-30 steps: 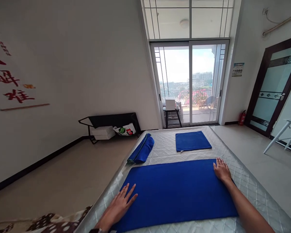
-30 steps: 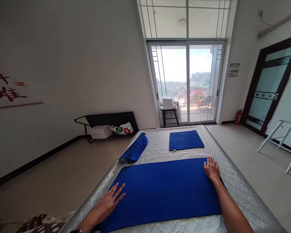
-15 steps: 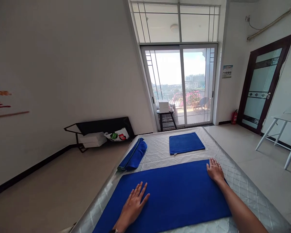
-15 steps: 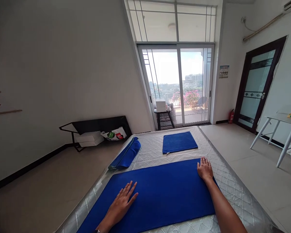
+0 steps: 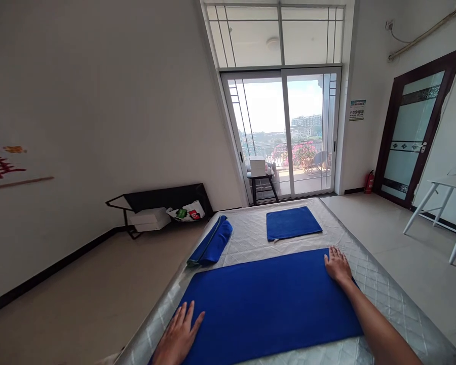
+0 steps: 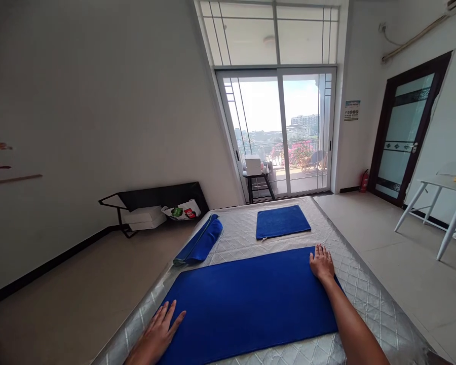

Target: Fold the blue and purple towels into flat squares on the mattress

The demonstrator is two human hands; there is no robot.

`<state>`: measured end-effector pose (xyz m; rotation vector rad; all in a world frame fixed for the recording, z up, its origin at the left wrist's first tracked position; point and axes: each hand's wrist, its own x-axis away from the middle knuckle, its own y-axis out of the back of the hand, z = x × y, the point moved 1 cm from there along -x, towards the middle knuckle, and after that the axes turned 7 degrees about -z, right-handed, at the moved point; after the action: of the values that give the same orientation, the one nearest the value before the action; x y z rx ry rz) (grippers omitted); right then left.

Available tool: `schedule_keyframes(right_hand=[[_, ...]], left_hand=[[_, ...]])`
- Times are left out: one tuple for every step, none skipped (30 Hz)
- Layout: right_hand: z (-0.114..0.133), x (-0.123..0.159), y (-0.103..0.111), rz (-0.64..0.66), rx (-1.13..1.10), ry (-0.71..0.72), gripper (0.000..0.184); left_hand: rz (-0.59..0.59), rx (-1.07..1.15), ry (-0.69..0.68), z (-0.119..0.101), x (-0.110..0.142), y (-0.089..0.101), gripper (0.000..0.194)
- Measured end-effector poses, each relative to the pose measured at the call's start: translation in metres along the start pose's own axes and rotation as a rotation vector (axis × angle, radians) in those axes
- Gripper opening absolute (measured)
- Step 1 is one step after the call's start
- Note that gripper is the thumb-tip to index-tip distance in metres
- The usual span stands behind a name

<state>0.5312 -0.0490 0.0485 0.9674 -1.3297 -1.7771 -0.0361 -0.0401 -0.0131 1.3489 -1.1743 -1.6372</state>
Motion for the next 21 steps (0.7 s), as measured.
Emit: schedule_keyframes(right_hand=[[0.000,0.000,0.000,-0.001,0.002,0.001,0.062],[0.001,0.000,0.001,-0.003,0.004,0.003,0.062],[0.001,0.001,0.002,-0.005,0.006,0.004,0.062],[0.001,0.001,0.002,-0.004,0.006,0.004,0.062],[0.001,0.001,0.003,0.001,0.006,0.003,0.062],[0.001,0.001,0.004,0.009,0.006,0.001,0.062],[0.002,0.002,0.005,0.017,0.008,-0.001,0.062],[0.002,0.002,0.006,0.024,0.011,-0.003,0.062],[0.002,0.002,0.007,0.028,0.013,-0.003,0.062],[0.002,0.002,0.007,0.030,0.014,-0.003,0.062],[0.002,0.001,0.006,0.030,0.013,-0.001,0.062],[0.001,0.001,0.005,0.030,0.010,0.000,0.063],[0.001,0.000,0.004,0.030,0.007,0.000,0.063],[0.000,-0.001,0.002,0.030,0.006,-0.002,0.063],[-0.001,-0.002,0.000,0.031,0.006,-0.005,0.063],[-0.001,-0.004,-0.002,0.032,0.007,-0.007,0.063],[-0.002,-0.005,-0.004,0.034,0.009,-0.008,0.064],[-0.002,-0.006,-0.006,0.036,0.010,-0.009,0.064],[-0.002,-0.006,-0.007,0.038,0.013,-0.010,0.064],[-0.002,-0.007,-0.008,0.039,0.016,-0.011,0.064],[-0.002,-0.007,-0.009,0.039,0.021,-0.013,0.064]], left_hand=[[0.002,0.032,0.041,-0.020,-0.003,0.008,0.055],[0.002,0.081,0.074,-0.045,-0.005,0.019,0.058],[-0.017,0.145,0.046,-0.075,-0.006,0.030,0.057],[-0.037,0.218,-0.004,-0.110,-0.006,0.043,0.053],[-0.050,0.297,-0.084,-0.148,-0.005,0.056,0.049],[-0.048,0.380,-0.179,-0.187,-0.003,0.068,0.044],[-0.032,0.460,-0.289,-0.226,0.000,0.079,0.040],[-0.002,0.532,-0.409,-0.264,0.002,0.088,0.036],[0.034,0.581,-0.521,-0.299,0.004,0.095,0.032],[0.067,0.603,-0.615,-0.331,0.004,0.100,0.029],[0.090,0.600,-0.691,-0.360,0.004,0.102,0.027],[0.112,0.575,-0.770,-0.384,0.004,0.101,0.026],[0.124,0.547,-0.836,-0.406,0.003,0.098,0.026],[0.122,0.522,-0.891,-0.423,0.002,0.094,0.026],[0.106,0.510,-0.935,-0.438,0.003,0.088,0.027],[0.079,0.512,-0.956,-0.450,0.003,0.082,0.028],[0.045,0.523,-0.950,-0.460,0.004,0.076,0.029],[0.014,0.539,-0.927,-0.467,0.006,0.070,0.031],[-0.013,0.554,-0.896,-0.472,0.008,0.065,0.032],[-0.031,0.565,-0.866,-0.475,0.009,0.061,0.032],[-0.044,0.574,-0.842,-0.477,0.010,0.058,0.032]])
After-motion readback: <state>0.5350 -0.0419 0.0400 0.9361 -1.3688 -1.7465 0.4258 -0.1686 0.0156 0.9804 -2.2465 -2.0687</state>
